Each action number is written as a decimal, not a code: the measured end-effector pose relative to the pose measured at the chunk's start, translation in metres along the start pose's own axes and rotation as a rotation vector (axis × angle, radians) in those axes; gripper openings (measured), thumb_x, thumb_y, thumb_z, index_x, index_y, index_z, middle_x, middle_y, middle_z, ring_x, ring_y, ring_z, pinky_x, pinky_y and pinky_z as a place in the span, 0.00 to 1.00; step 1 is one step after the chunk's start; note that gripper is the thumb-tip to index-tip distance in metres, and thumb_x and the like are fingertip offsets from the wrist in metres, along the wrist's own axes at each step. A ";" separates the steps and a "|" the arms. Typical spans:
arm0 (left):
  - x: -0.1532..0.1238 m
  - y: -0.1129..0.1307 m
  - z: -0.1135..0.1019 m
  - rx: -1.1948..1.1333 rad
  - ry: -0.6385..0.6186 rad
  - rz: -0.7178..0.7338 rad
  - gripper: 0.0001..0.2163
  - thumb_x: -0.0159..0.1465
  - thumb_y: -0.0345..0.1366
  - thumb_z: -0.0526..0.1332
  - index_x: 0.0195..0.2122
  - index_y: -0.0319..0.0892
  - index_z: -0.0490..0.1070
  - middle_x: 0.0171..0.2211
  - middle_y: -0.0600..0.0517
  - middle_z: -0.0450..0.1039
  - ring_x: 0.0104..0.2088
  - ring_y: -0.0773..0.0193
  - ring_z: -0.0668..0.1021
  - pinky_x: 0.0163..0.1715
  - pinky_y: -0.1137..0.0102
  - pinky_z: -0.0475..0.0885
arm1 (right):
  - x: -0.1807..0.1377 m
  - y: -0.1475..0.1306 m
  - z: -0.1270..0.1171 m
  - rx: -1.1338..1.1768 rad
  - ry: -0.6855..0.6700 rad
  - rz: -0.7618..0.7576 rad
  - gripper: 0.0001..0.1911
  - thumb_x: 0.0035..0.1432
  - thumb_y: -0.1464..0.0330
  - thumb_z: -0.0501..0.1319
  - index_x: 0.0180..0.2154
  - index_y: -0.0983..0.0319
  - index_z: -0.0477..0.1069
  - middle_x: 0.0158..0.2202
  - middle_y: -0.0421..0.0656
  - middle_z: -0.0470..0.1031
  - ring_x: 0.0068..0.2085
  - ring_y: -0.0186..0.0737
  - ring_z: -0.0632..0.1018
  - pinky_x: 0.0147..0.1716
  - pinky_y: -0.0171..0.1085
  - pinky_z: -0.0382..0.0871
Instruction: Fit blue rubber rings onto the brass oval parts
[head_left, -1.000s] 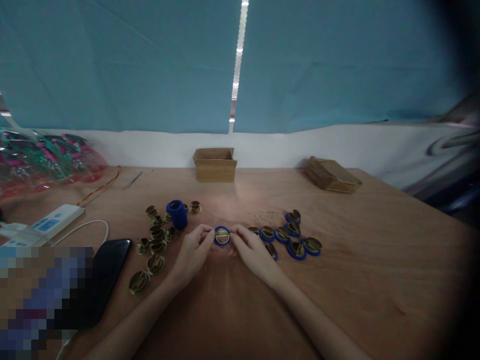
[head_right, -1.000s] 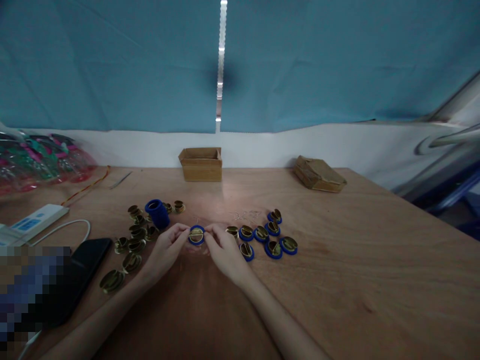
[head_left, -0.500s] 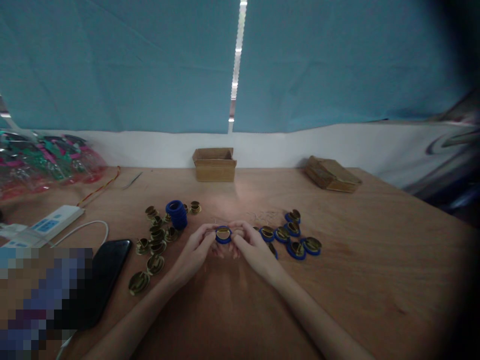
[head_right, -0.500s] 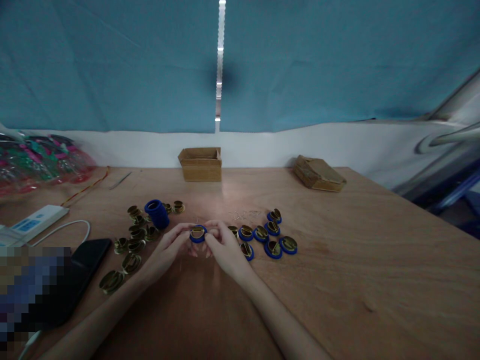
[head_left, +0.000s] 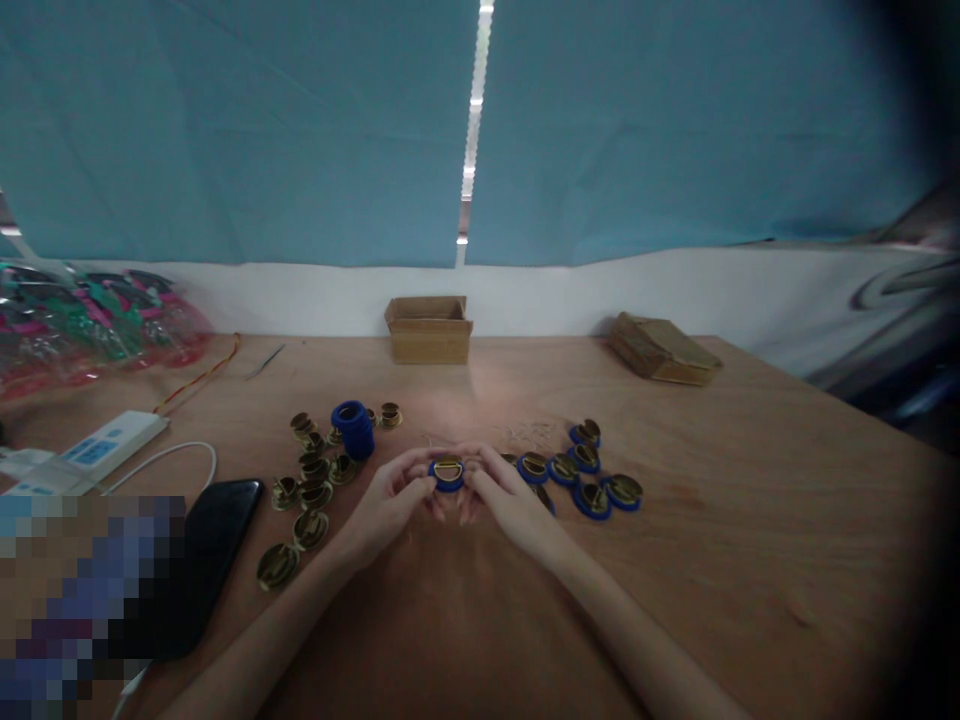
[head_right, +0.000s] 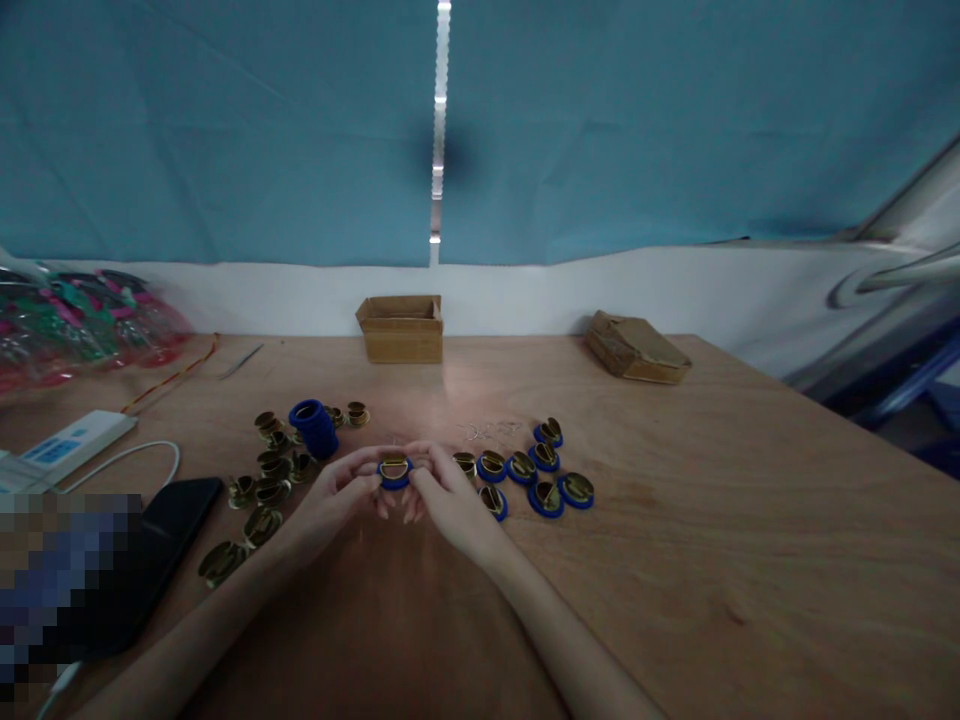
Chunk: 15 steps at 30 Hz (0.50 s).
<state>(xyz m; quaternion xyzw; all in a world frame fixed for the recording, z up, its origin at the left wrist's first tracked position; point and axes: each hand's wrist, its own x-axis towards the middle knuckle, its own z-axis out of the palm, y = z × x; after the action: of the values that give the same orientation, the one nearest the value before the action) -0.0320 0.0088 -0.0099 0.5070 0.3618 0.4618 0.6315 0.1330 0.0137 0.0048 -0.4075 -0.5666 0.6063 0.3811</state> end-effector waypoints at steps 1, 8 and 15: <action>0.000 0.000 0.000 0.009 -0.004 0.001 0.18 0.58 0.31 0.58 0.50 0.36 0.68 0.26 0.52 0.75 0.24 0.69 0.74 0.26 0.73 0.71 | 0.000 0.000 0.001 0.001 -0.022 0.000 0.12 0.57 0.67 0.51 0.45 0.61 0.60 0.27 0.36 0.71 0.23 0.32 0.71 0.25 0.34 0.65; 0.001 -0.002 -0.001 0.016 0.000 -0.018 0.17 0.59 0.32 0.58 0.51 0.36 0.68 0.28 0.51 0.77 0.26 0.67 0.77 0.29 0.71 0.73 | -0.001 -0.001 0.001 -0.049 -0.017 -0.058 0.13 0.57 0.70 0.51 0.46 0.60 0.60 0.27 0.36 0.67 0.25 0.33 0.70 0.25 0.34 0.64; 0.000 -0.003 -0.001 0.050 0.003 -0.065 0.16 0.62 0.42 0.57 0.45 0.36 0.70 0.28 0.49 0.78 0.27 0.61 0.80 0.31 0.65 0.75 | -0.006 -0.006 -0.003 -0.142 -0.026 -0.081 0.17 0.57 0.73 0.50 0.49 0.58 0.60 0.28 0.35 0.67 0.25 0.31 0.67 0.25 0.32 0.63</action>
<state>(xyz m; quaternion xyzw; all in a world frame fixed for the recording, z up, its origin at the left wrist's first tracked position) -0.0324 0.0086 -0.0131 0.5098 0.3904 0.4327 0.6328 0.1379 0.0099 0.0106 -0.4024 -0.6289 0.5541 0.3682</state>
